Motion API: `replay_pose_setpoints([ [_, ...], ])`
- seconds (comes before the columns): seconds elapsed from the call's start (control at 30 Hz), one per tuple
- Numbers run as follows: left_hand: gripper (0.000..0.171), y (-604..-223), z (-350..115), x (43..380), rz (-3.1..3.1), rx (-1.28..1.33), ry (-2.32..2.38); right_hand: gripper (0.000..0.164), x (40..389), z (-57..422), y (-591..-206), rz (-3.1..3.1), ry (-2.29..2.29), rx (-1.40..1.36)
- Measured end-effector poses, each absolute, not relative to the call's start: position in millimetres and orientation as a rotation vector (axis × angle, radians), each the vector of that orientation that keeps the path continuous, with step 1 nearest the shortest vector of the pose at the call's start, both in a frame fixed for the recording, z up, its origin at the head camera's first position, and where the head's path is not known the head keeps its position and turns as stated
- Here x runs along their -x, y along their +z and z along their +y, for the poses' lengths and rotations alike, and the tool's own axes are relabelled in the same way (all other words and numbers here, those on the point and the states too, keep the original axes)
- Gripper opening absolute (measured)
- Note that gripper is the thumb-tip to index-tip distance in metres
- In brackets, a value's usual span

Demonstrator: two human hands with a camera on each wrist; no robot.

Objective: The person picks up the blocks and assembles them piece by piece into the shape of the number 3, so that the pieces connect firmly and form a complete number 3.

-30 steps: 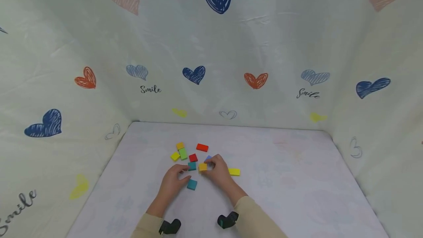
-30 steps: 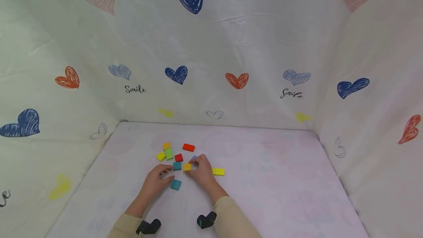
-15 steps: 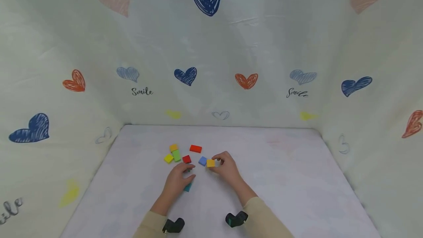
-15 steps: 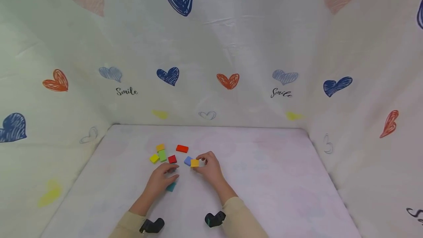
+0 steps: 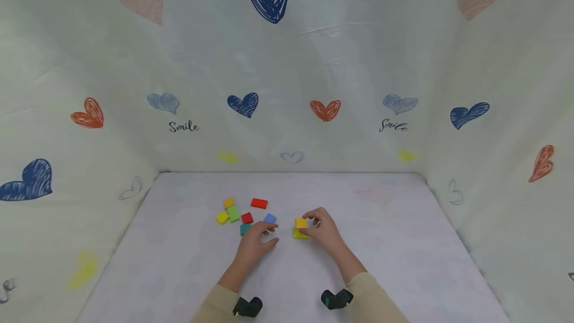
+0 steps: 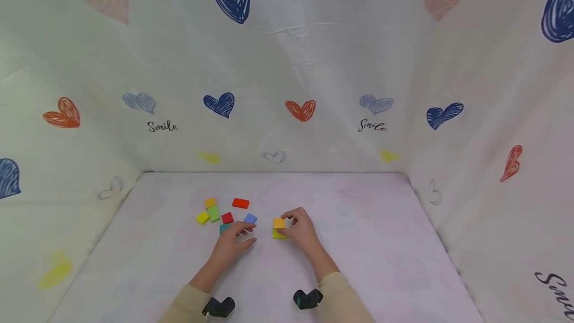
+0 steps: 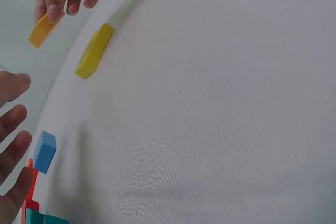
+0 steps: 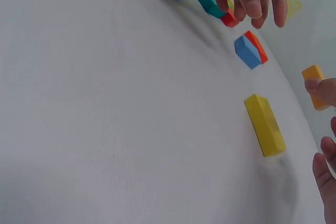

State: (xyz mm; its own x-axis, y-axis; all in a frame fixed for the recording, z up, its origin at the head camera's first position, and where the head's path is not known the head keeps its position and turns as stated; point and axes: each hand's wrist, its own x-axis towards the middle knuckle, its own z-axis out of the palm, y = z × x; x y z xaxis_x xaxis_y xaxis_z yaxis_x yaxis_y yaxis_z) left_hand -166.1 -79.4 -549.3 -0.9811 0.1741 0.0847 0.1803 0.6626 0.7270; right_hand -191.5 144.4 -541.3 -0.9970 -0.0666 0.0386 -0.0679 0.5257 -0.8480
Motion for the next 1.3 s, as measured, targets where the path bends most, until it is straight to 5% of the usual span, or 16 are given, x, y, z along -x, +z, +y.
replay_pose_setpoints([
  [0.73, 0.036, -572, -38, 175, -2.795, 0.189, -1.464, 0.033, 183, 186, -565, -2.76, 1.486, 0.103],
  [1.3, 0.035, -586, -23, 175, -2.842, 0.055, -1.044, 0.031, 181, 189, -588, -2.751, 1.487, 0.077],
])
